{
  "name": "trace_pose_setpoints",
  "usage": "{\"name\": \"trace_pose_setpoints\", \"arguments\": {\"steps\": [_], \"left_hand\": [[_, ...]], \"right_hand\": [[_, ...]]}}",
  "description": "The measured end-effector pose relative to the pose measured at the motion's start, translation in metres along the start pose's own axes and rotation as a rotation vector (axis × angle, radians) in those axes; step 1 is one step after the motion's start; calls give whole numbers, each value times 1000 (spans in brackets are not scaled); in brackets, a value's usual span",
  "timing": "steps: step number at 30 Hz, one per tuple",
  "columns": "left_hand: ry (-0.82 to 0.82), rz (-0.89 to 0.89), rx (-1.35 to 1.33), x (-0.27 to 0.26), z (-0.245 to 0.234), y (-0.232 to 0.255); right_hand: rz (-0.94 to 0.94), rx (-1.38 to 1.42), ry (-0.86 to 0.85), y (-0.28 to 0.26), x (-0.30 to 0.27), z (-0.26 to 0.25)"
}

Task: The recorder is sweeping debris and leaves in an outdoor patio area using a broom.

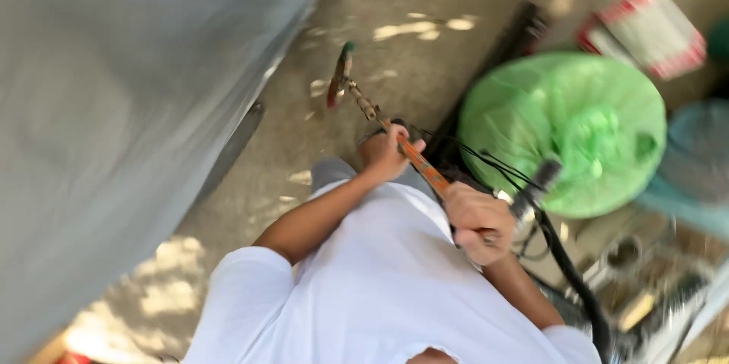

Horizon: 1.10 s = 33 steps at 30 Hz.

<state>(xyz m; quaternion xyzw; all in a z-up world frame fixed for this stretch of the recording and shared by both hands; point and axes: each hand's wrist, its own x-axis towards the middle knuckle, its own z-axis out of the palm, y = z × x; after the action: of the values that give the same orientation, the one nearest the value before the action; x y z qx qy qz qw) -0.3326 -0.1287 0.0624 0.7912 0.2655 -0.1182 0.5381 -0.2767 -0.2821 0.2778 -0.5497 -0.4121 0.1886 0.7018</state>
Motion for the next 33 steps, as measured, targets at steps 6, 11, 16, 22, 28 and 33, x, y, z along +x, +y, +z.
{"name": "trace_pose_setpoints", "arguments": {"steps": [6, 11, 16, 22, 28, 33], "left_hand": [[426, -56, -207, -73, 55, -163], [478, -258, -244, -171, 52, -271], [401, -357, -280, -190, 89, -350], [300, -191, -393, -109, 115, -268], [591, 89, 41, -100, 98, -175], [297, 105, -425, -83, 105, -133]], "right_hand": [[197, 262, -202, 45, -19, 55], [409, 316, -450, 114, -75, 130], [421, 186, -681, 142, -113, 199], [287, -16, -511, 126, -121, 135], [263, -68, -410, 66, -105, 120], [139, -234, -396, 29, -108, 118]]}}
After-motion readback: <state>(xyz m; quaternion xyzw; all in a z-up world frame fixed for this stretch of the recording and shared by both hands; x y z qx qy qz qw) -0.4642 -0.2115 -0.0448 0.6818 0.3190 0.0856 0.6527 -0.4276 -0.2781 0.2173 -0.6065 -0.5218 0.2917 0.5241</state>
